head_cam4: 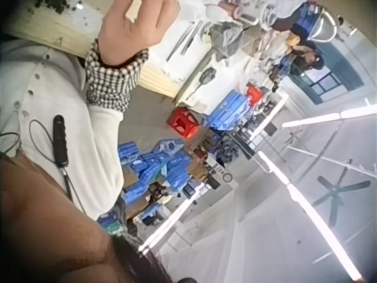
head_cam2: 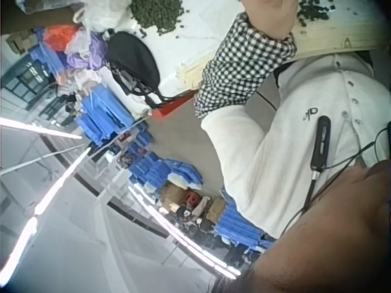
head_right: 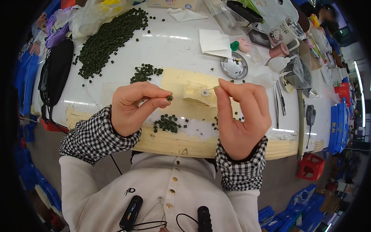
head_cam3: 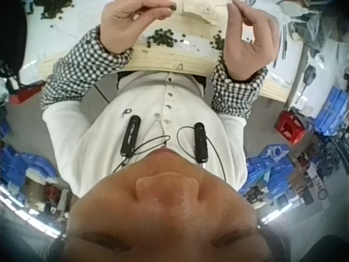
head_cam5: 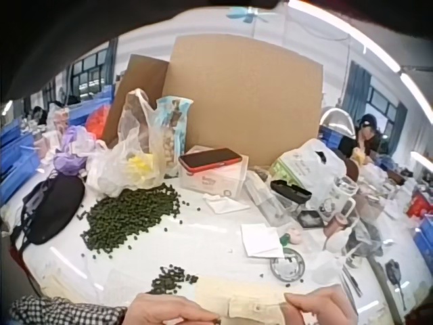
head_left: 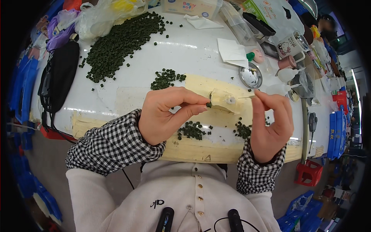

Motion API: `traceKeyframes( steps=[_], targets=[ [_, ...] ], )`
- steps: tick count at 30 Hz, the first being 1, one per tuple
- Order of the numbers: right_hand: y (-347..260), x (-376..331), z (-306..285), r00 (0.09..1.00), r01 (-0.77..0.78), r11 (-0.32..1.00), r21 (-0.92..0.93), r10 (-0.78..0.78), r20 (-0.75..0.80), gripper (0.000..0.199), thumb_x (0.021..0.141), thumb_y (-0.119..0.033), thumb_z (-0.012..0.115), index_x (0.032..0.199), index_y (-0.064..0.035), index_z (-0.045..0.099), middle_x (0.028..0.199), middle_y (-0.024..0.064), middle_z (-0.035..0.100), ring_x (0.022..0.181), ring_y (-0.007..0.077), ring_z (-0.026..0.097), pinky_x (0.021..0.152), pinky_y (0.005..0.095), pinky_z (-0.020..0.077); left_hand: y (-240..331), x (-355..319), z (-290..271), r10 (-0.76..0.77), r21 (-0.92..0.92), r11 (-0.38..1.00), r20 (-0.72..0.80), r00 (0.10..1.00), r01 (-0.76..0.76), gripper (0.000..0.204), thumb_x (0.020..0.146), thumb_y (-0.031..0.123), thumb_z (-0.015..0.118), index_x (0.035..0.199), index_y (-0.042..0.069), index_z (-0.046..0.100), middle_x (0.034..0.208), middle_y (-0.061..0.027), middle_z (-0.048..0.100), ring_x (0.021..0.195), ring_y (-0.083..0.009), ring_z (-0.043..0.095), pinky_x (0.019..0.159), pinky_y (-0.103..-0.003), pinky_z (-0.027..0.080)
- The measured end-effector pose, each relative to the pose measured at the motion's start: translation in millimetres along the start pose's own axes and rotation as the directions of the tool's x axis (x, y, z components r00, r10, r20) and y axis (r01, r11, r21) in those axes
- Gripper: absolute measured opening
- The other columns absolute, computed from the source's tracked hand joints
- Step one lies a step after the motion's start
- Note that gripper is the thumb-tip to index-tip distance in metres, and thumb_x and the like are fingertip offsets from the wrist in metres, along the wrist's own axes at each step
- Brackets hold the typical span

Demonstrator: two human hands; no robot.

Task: Sorting or inspecting small green plastic beads or components on a workbench.

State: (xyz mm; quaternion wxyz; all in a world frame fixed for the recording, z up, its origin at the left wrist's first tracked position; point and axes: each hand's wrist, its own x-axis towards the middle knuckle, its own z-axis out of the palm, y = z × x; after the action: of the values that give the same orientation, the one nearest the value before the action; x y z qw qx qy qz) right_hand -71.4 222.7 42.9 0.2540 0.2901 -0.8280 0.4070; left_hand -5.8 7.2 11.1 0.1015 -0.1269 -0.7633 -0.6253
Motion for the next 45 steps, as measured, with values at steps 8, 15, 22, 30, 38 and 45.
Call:
traceKeyframes(
  steps=[8, 15, 22, 30, 38, 45],
  targets=[
    [-1.0, -4.2, 8.3, 0.975, -0.037, 0.869, 0.494, -0.076, 0.207, 0.012, 0.091, -0.002, 0.060, 0.102, 0.0031, 0.056, 0.096, 0.0123, 0.062, 0.086, 0.0194, 0.060, 0.078, 0.0287, 0.0485, 0.7, 1.2, 1.8, -0.032, -0.007, 0.999, 0.079, 0.996, 0.033, 0.016, 0.088, -0.004, 0.061, 0.103, -0.003, 0.067, 0.088, -0.0108, 0.068, 0.081, -0.0139, 0.065, 0.074, -0.025, 0.052],
    [-1.1, -7.8, 18.4, 0.952, -0.120, 0.788, 0.604, -0.082, 0.296, 0.010, 0.096, 0.000, 0.051, 0.105, 0.0044, 0.052, 0.098, 0.0137, 0.061, 0.089, 0.0174, 0.066, 0.079, 0.0266, 0.0538, -0.4, 0.6, 1.1, -0.029, 0.023, 0.999, 0.101, 0.994, 0.027, 0.017, 0.087, -0.004, 0.062, 0.103, -0.002, 0.068, 0.086, -0.0099, 0.069, 0.080, -0.0138, 0.065, 0.074, -0.025, 0.051],
    [-0.3, -7.8, 18.8, 0.950, -0.097, 0.792, 0.602, -0.107, 0.294, 0.010, 0.095, 0.001, 0.052, 0.104, 0.0042, 0.052, 0.096, 0.0132, 0.062, 0.086, 0.0165, 0.066, 0.077, 0.0266, 0.0542, -0.2, 1.1, 0.8, -0.028, 0.008, 1.000, 0.111, 0.993, 0.028, 0.018, 0.087, -0.005, 0.062, 0.104, -0.002, 0.068, 0.087, -0.0104, 0.069, 0.080, -0.0139, 0.065, 0.074, -0.025, 0.051],
    [-3.6, -8.2, 18.2, 0.965, -0.134, 0.754, 0.643, -0.049, 0.259, 0.010, 0.096, 0.000, 0.052, 0.104, 0.0046, 0.052, 0.096, 0.0132, 0.061, 0.088, 0.0161, 0.066, 0.079, 0.0267, 0.0531, 0.6, 0.7, 0.8, -0.035, 0.017, 0.999, 0.106, 0.994, 0.033, 0.017, 0.088, -0.005, 0.061, 0.103, -0.002, 0.067, 0.087, -0.0104, 0.069, 0.081, -0.0141, 0.065, 0.075, -0.025, 0.051],
    [13.3, -5.5, 17.5, 0.996, -0.078, 0.975, 0.207, 0.069, 0.050, 0.004, 0.091, -0.001, 0.060, 0.093, 0.0013, 0.057, 0.086, 0.0107, 0.061, 0.078, 0.0205, 0.063, 0.071, 0.0284, 0.0501, 0.6, 0.5, 1.6, -0.032, -0.018, 0.999, 0.083, 0.996, 0.033, 0.016, 0.088, -0.005, 0.061, 0.103, -0.004, 0.067, 0.088, -0.0110, 0.068, 0.081, -0.0143, 0.066, 0.075, -0.025, 0.052],
    [18.5, -1.2, 19.7, 0.966, 0.051, 0.997, -0.050, -0.036, 0.257, 0.010, 0.085, 0.000, 0.063, 0.092, 0.0011, 0.057, 0.086, 0.0134, 0.058, 0.079, 0.0308, 0.058, 0.067, 0.0351, 0.0470, 0.8, -0.3, 1.6, -0.039, -0.045, 0.998, 0.014, 0.999, 0.040, 0.015, 0.089, -0.006, 0.060, 0.103, -0.005, 0.066, 0.089, -0.0119, 0.068, 0.083, -0.0150, 0.066, 0.076, -0.026, 0.053]
  ],
)
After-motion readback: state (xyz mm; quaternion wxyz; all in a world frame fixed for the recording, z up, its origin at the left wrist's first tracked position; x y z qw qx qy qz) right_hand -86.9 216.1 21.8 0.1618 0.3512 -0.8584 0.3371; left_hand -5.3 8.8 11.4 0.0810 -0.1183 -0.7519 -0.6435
